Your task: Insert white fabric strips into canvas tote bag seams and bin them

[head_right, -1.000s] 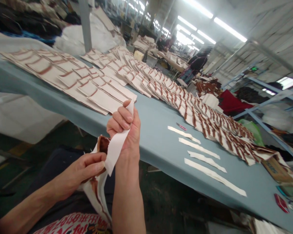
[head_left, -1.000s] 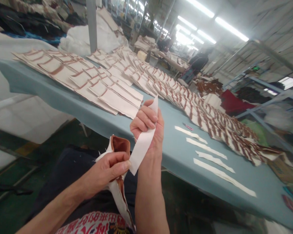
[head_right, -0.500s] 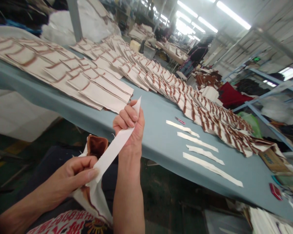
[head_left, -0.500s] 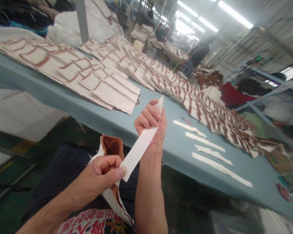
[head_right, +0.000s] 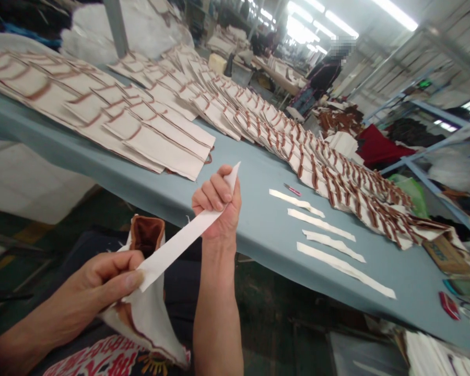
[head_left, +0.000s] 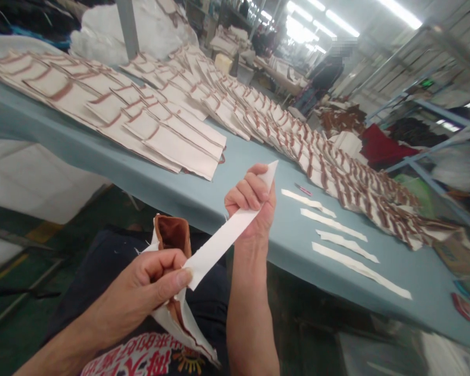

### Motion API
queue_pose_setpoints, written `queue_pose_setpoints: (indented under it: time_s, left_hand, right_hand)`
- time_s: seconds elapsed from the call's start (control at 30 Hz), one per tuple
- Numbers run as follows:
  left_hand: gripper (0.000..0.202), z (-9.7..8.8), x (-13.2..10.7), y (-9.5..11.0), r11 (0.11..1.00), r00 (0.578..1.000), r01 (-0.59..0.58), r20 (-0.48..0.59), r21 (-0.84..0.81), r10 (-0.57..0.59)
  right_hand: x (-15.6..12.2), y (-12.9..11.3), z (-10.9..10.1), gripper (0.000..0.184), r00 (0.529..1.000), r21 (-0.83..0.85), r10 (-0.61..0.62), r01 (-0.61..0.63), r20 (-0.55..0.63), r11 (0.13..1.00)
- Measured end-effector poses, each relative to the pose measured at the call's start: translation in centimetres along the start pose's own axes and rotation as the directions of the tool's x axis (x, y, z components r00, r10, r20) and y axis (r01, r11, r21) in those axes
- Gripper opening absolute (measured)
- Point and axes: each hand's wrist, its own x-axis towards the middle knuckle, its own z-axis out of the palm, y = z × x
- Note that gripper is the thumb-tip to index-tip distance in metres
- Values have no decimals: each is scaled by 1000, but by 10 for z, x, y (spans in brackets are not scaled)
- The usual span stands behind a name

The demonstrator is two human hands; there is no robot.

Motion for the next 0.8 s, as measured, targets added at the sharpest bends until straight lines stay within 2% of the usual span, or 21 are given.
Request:
queue_pose_setpoints:
  time_s: [0.2, 0.27, 0.33, 0.37, 0.43, 0.47, 0.53, 0.6, 0.67, 0.7, 0.73, 0.8]
  left_hand:
    - [56, -7, -18, 5, 1000, 998, -21, 57, 19, 19]
    - [56, -8, -22, 13, 997, 998, -41, 49, 65, 38]
    - [59, -9, -24, 22, 992, 999, -50, 23, 119, 48]
    - [60, -10, -24, 26, 988, 998, -55, 9, 142, 54]
    - [59, -13, -24, 31, 984, 996, -68, -43, 166, 76]
    - [57, -15, -24, 31, 984, 994, -70, -76, 166, 84]
    - [53, -19, -23, 28, 986, 989, -67, -121, 150, 85]
    - [52, -22, -22, 23, 990, 990, -56, -119, 130, 72]
    - [51, -23, -20, 19, 993, 994, -43, -91, 111, 54]
    - [50, -22, -19, 19, 994, 995, -35, -88, 103, 44]
    - [50, -20, -19, 20, 995, 994, -26, -101, 99, 36]
    - [48, -14, -19, 25, 995, 986, -16, -166, 96, 32]
  right_hand:
    - [-18, -4, -16, 38, 987, -90, 117, -128, -113, 988]
    - [-24, -2, -27, 40, 984, -134, 98, -118, -150, 984]
    - [-30, 0, -39, 48, 978, -302, 31, -94, -207, 949]
    - [-32, 0, -45, 55, 969, -440, -33, -81, -245, 894]
    - [-38, -2, -53, 63, 937, -696, -192, -69, -290, 715]
    - [-42, -5, -55, 62, 918, -778, -267, -67, -294, 625]
    - [-54, -12, -51, 47, 889, -856, -364, -55, -276, 515]
    - [-71, -18, -39, 29, 903, -918, -401, 18, -155, 396]
    - [-91, -18, -20, 18, 922, -954, -336, 254, 190, 158]
    - [-100, -16, -11, 21, 899, -919, -265, 383, 349, 90]
    - [-107, -11, -2, 25, 848, -861, -204, 507, 489, 45]
    - [-117, 2, 12, 28, 753, -761, -141, 649, 642, 1]
